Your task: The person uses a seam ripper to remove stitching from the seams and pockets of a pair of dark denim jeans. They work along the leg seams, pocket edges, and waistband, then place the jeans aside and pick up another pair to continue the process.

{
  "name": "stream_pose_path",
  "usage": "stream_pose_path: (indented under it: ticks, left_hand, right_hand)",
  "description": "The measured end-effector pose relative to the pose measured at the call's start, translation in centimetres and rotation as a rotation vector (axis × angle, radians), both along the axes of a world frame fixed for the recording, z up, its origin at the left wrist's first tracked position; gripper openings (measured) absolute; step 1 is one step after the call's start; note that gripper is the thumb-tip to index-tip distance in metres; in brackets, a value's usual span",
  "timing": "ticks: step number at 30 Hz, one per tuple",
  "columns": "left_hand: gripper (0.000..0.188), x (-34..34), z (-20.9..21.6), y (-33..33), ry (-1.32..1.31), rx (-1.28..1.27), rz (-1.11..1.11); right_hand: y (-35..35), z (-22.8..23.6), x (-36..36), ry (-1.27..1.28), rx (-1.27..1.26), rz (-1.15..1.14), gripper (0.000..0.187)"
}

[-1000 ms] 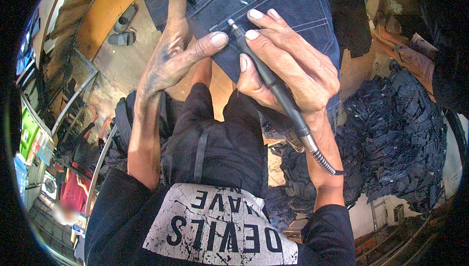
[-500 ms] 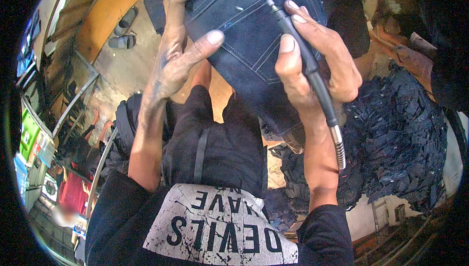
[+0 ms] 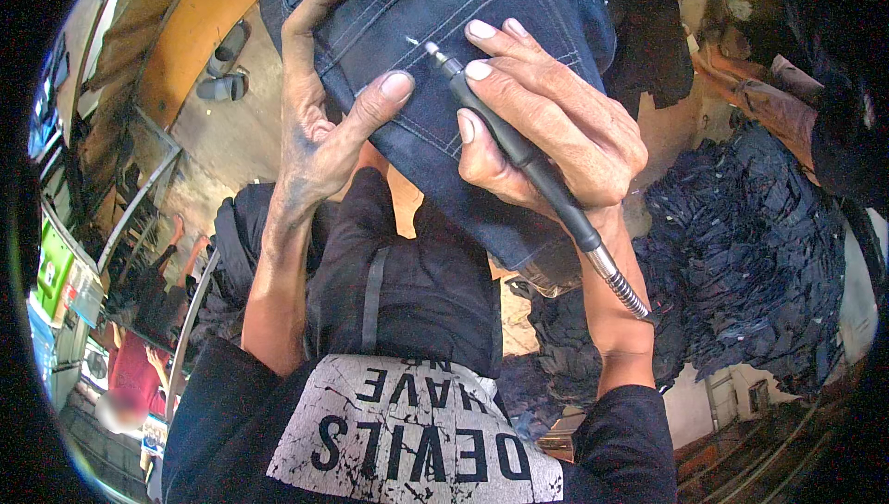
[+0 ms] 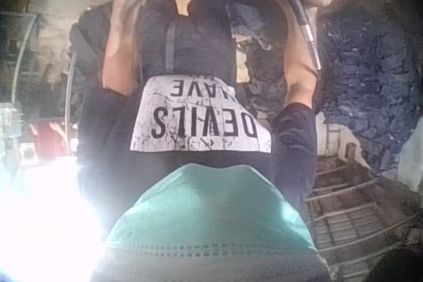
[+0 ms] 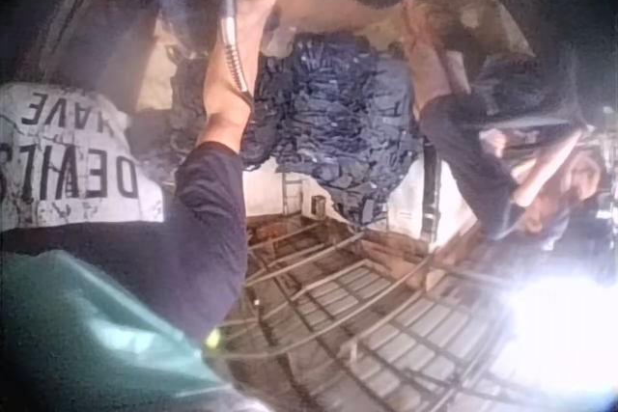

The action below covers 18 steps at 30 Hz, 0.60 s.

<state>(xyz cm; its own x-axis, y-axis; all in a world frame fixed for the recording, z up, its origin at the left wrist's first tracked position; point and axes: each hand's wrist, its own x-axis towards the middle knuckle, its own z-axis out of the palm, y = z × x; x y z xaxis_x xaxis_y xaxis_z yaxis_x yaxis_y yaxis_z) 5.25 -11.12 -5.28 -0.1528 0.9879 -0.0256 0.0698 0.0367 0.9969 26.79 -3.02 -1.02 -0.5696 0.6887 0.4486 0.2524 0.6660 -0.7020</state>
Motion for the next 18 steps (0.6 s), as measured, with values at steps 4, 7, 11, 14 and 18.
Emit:
stream_pose_path:
  ticks: [4,7,11,14,18]
  left_hand:
    - [0.089,0.1,-0.4,0.0,-0.063,0.029,0.047]
    - [0.089,0.1,-0.7,-0.1,-0.062,0.032,0.048]
    - [0.090,0.1,-1.0,-0.2,-0.067,0.037,0.047]
    - [0.090,0.1,-1.1,-0.3,-0.074,0.042,0.049]
    - [0.091,0.1,-1.2,-0.4,-0.082,0.046,0.043]
  right_hand:
    - [0.1,0.1,-0.1,-0.027,-0.006,0.030,0.021]
    - [0.1,0.1,-0.2,-0.049,-0.003,0.028,0.021]
    - [0.1,0.0,-0.2,-0.044,0.005,0.016,0.022]
    - [0.0,-0.1,-0.3,-0.031,0.008,-0.006,0.023]
    - [-0.1,-0.1,-0.2,-0.036,0.003,-0.028,0.025]
